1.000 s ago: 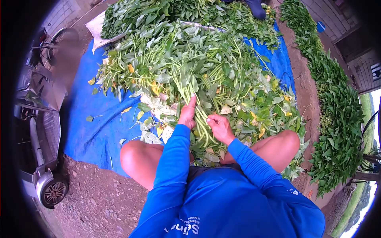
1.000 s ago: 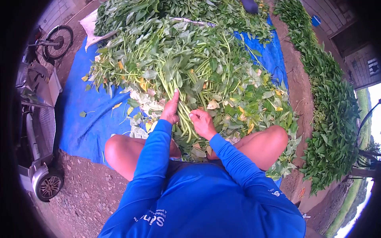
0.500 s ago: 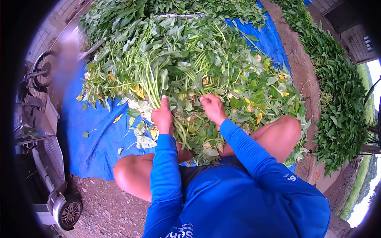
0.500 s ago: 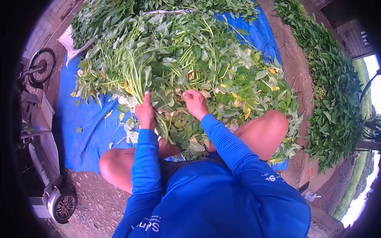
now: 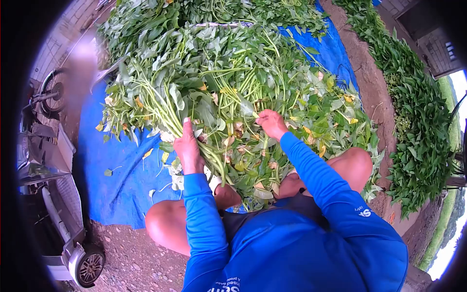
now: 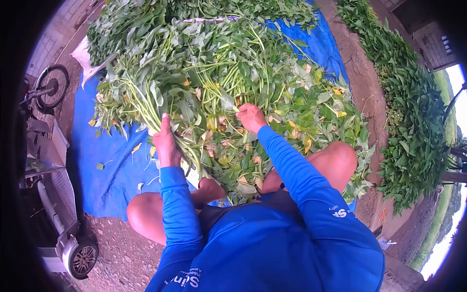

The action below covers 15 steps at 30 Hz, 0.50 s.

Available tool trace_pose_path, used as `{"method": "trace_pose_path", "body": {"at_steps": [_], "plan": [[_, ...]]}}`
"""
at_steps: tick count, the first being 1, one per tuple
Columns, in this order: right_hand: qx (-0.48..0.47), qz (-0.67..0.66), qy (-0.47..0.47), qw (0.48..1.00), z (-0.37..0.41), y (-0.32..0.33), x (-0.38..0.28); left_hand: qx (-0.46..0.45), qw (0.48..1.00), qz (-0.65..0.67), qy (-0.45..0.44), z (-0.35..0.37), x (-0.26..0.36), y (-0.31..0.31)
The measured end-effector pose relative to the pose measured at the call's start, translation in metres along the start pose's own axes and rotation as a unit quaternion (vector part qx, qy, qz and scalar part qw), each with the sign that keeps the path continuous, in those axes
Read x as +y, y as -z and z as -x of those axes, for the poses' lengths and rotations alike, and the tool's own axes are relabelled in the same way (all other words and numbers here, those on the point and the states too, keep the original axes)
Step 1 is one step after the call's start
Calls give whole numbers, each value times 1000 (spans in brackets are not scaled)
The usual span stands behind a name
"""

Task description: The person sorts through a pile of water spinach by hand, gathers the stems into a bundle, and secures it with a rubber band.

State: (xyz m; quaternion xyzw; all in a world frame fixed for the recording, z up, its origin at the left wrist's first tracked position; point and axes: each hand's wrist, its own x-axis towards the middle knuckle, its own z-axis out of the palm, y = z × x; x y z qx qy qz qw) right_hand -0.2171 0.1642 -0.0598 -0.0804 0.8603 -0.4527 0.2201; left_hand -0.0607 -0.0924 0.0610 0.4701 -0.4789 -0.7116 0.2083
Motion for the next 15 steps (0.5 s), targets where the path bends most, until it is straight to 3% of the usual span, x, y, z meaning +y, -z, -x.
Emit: {"method": "trace_pose_path", "body": {"at_steps": [2,5,6,8,10,15], "plan": [[-28,-62,-62,996,16,44,-55,-3,1000,10,5,1,-2,-4],[-48,-209,7,977,33,109,-91,-1,1000,17,8,6,4,-7],[-76,-202,-40,976,42,126,-100,-14,1000,12,8,7,6,-6],[-124,-125,-51,983,43,143,-80,-28,999,26,19,13,8,-9],[-153,-291,-19,944,77,166,-108,-42,998,42,-6,16,3,-13],[-133,-360,-14,923,114,171,-99,-63,997,28,18,20,-14,-17]]}}
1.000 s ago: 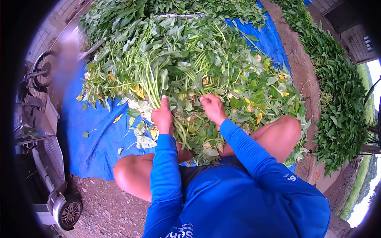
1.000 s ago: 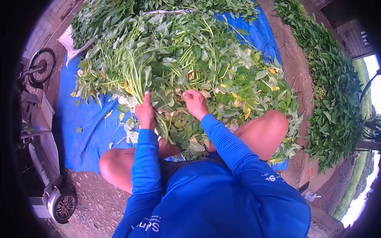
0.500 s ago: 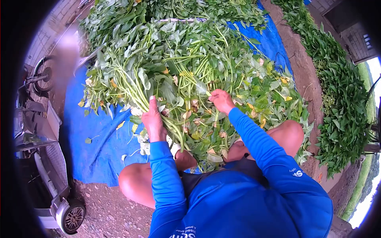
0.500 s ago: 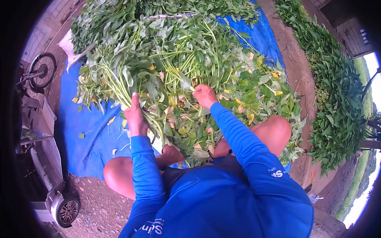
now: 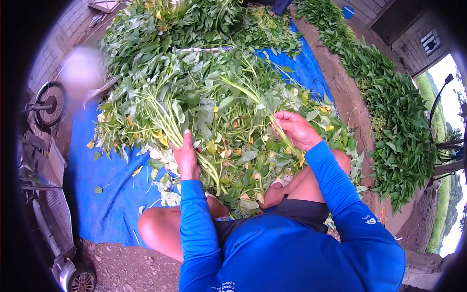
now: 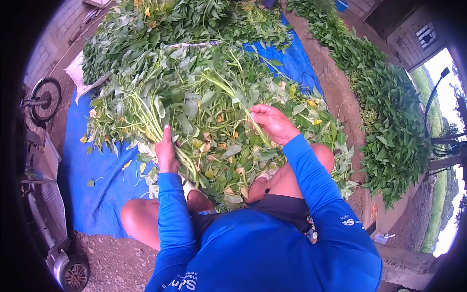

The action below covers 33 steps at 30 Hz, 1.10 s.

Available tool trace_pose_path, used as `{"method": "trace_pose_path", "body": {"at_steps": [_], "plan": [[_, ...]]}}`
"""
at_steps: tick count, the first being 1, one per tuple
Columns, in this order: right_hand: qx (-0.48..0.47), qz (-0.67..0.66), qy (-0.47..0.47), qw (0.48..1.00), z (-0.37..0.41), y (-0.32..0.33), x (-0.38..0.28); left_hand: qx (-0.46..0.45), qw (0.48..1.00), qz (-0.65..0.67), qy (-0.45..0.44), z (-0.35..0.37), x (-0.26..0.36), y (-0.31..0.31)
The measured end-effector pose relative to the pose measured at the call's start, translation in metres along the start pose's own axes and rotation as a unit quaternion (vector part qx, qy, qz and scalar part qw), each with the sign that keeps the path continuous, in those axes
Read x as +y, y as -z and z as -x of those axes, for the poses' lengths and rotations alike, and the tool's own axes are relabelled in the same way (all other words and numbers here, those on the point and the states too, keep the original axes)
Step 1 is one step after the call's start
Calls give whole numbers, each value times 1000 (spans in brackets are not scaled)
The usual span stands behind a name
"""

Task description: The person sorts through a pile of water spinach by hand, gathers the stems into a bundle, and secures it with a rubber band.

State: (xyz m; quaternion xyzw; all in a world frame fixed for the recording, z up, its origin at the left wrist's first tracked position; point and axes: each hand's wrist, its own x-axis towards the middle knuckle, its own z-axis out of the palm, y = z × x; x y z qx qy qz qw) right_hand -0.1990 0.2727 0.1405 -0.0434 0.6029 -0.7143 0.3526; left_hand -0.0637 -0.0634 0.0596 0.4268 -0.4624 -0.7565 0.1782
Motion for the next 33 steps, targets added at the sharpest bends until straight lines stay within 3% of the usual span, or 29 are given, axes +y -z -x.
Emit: {"method": "trace_pose_path", "body": {"at_steps": [3,12,17,20,24,28,30,33], "plan": [[12,-13,83,996,15,-16,9,-13,1000,-5,-13,11,-6,-7],[76,42,156,984,6,-64,64,-27,999,3,20,0,-66,-18],[55,103,-4,993,-16,-101,150,-116,984,62,120,10,-80,-22],[71,139,-12,988,-20,-109,179,-119,977,77,159,-1,-100,-13],[73,207,-31,975,-20,-116,168,-154,978,87,111,3,-107,-16],[42,242,-19,969,-26,-110,167,-151,963,85,206,6,-92,-20],[55,250,-19,967,-24,-109,163,-144,969,66,187,1,-98,-20],[98,410,-9,907,2,-126,118,-138,976,75,153,2,-100,-22]]}}
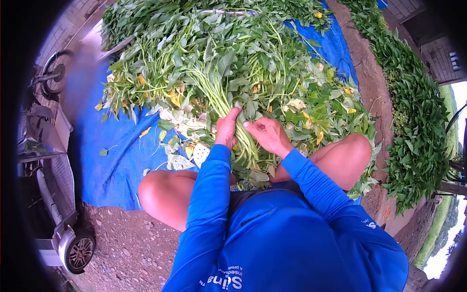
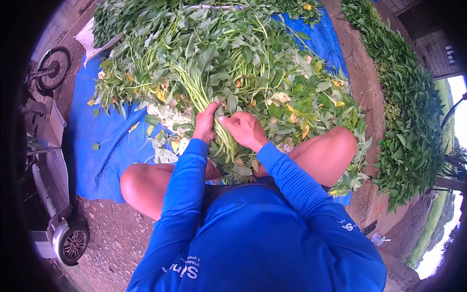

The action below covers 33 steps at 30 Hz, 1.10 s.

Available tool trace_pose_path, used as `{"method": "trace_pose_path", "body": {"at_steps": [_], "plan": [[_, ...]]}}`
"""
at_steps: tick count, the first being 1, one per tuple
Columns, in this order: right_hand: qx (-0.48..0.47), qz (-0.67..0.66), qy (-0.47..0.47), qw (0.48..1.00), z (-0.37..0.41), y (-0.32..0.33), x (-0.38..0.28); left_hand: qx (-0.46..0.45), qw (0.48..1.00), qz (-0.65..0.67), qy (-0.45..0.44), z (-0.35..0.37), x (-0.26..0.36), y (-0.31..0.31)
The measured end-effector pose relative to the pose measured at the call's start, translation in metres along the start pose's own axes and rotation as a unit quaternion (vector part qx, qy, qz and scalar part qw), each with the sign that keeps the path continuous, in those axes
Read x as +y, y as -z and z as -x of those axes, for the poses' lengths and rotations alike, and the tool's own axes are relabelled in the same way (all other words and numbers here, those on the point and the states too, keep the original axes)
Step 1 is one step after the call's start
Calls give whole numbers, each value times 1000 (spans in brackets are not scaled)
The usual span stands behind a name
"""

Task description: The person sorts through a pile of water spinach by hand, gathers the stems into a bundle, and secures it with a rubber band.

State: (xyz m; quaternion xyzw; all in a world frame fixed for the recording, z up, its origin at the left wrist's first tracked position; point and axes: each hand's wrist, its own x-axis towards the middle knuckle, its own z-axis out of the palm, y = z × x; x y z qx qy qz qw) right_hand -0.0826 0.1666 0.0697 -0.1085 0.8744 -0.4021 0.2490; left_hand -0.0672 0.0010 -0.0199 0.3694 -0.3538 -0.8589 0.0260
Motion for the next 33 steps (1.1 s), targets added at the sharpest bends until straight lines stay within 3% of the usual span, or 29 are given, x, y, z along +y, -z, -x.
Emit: {"method": "trace_pose_path", "body": {"at_steps": [4,9,12,14,16,20,24,25,28,29,32,33], "plan": [[-4,100,104,989,13,-5,12,1,1000,10,23,-2,-2,-1],[19,-174,106,979,55,2,6,-34,994,82,67,-33,-16,26],[-20,-135,172,975,81,7,17,15,998,50,34,-15,-4,10],[37,54,374,925,89,3,38,22,999,28,12,-9,2,5],[8,-124,373,919,96,1,37,23,999,39,-4,-2,10,-7],[39,-154,331,930,117,33,18,9,999,17,-46,10,25,-20],[33,-311,173,934,143,67,13,12,995,47,-88,23,49,-33],[60,-300,219,927,136,69,22,14,994,55,-90,17,56,-27],[19,-492,43,869,130,99,23,1,994,31,-108,18,73,-27],[31,-506,17,862,126,99,14,3,993,14,-118,24,78,-30],[-59,-426,104,897,98,90,17,2,990,-21,-142,34,82,-35],[-89,-338,129,928,92,84,0,-1,988,-27,-150,36,82,-36]]}}
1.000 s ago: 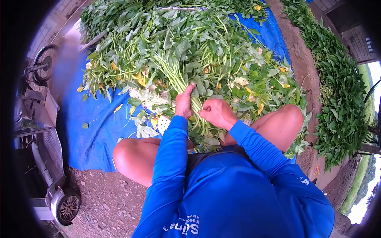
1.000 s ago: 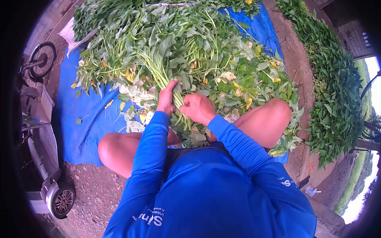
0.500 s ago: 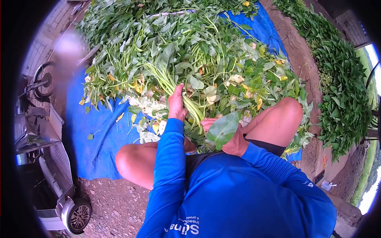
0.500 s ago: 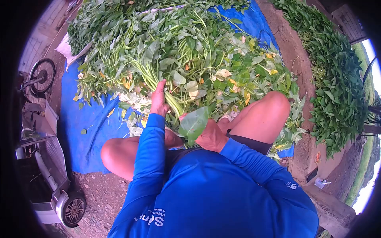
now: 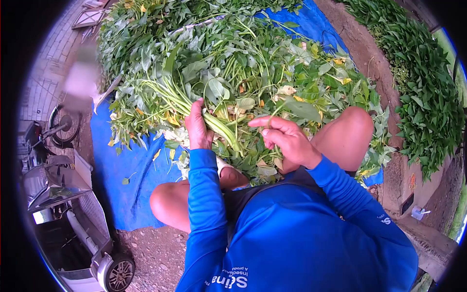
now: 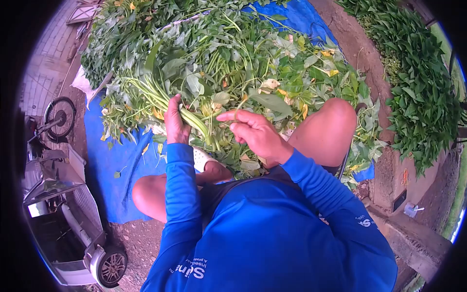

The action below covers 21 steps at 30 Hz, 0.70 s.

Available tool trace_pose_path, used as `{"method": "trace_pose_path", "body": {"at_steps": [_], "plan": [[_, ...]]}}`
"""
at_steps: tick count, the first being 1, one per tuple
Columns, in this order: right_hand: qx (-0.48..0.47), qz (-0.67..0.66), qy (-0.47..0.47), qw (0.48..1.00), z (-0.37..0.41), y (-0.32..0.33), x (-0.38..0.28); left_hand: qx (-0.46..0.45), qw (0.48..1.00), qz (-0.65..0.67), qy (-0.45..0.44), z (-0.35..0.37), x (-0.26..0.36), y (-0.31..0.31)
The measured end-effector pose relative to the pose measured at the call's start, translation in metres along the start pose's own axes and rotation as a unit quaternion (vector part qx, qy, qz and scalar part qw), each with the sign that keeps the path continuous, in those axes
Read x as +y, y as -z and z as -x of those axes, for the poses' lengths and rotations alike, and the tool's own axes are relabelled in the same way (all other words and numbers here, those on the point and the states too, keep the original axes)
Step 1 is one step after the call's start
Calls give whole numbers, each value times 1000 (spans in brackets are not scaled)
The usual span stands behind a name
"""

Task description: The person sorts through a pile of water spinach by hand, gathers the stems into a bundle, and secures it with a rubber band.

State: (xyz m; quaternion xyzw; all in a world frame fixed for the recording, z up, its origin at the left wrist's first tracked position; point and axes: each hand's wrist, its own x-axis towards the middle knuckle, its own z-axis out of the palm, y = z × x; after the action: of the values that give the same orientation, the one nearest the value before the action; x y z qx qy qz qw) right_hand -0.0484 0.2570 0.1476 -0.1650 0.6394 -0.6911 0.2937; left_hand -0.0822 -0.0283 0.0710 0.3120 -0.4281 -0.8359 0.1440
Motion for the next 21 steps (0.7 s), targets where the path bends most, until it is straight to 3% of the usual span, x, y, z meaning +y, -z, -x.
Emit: {"method": "trace_pose_path", "body": {"at_steps": [2,3,5,7,11,14,17,21], "plan": [[-33,225,120,966,-18,-26,-5,-11,1000,6,-26,1,-1,-4],[-21,350,233,907,-23,-33,1,-37,984,-139,-101,8,3,1],[-64,376,206,901,-26,-35,9,-18,1000,1,-15,6,6,1],[-94,401,154,898,-16,-36,6,-11,1000,-8,-27,4,6,6],[-150,314,94,933,31,-45,4,15,1000,-12,-20,-5,13,21],[-29,307,174,935,23,-33,9,7,1000,15,-3,-1,20,24],[-3,281,175,944,-6,-26,12,-17,999,35,25,6,24,15],[-53,384,241,890,-33,-41,12,-64,996,11,57,3,24,15]]}}
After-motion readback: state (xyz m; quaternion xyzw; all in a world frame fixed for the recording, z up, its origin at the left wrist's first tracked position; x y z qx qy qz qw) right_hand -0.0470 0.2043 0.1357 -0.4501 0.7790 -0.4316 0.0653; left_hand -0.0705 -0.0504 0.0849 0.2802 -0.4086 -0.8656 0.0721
